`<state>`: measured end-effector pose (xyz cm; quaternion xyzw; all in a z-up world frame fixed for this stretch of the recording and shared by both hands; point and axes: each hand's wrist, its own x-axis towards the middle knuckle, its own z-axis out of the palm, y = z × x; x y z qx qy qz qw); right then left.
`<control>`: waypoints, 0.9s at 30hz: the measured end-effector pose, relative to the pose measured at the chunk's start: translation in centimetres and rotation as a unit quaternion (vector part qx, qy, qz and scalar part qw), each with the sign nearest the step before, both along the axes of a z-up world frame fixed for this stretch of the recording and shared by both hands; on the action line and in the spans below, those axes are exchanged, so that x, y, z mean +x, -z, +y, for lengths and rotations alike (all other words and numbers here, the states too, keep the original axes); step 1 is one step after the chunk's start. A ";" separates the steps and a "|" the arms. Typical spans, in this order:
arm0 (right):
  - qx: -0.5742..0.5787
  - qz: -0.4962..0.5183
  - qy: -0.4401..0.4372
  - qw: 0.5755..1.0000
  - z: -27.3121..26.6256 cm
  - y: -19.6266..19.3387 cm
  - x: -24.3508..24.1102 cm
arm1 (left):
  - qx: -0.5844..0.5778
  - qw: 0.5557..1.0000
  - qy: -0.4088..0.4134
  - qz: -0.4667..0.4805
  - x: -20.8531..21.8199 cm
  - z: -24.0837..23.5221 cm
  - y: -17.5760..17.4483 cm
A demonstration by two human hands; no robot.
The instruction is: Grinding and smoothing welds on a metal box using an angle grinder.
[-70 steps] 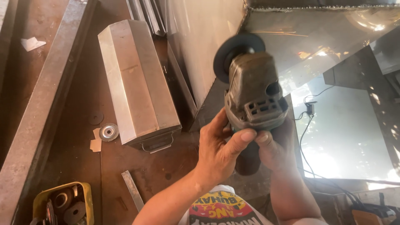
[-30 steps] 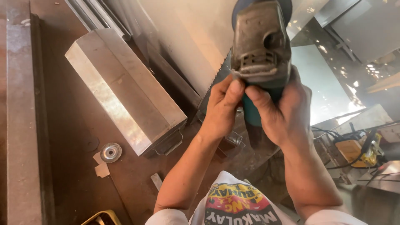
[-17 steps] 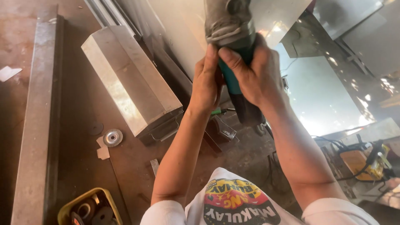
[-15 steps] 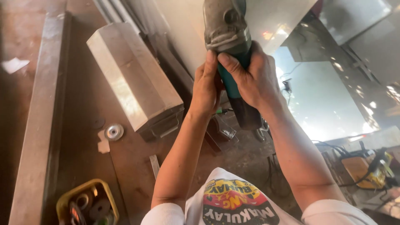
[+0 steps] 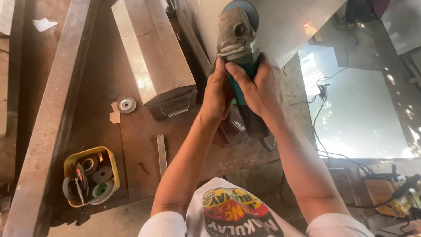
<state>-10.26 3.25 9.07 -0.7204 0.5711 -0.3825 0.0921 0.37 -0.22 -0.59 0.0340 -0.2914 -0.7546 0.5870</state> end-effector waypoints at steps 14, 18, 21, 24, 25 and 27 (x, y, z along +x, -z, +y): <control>-0.024 0.063 0.147 0.987 -4.9 -0.6 11.0 | -0.036 0.990 0.125 0.045 8.1 -8.6 0.9; -0.012 0.077 0.209 0.975 -7.0 -1.4 13.5 | -0.043 0.983 0.164 0.076 9.2 -11.3 -0.2; -0.037 0.115 0.231 0.965 -8.3 -1.3 14.0 | -0.041 0.978 0.183 0.087 9.8 -13.1 -0.7; -0.048 0.120 0.227 0.965 -9.5 -2.0 15.2 | -0.045 0.978 0.190 0.075 10.6 -14.8 -1.0; -0.046 0.104 0.227 0.967 -9.8 -2.4 15.7 | -0.050 0.978 0.190 0.064 11.0 -15.3 -1.4; -0.045 0.089 0.230 0.968 -10.3 -2.8 16.4 | -0.056 0.978 0.194 0.055 11.6 -15.8 -1.9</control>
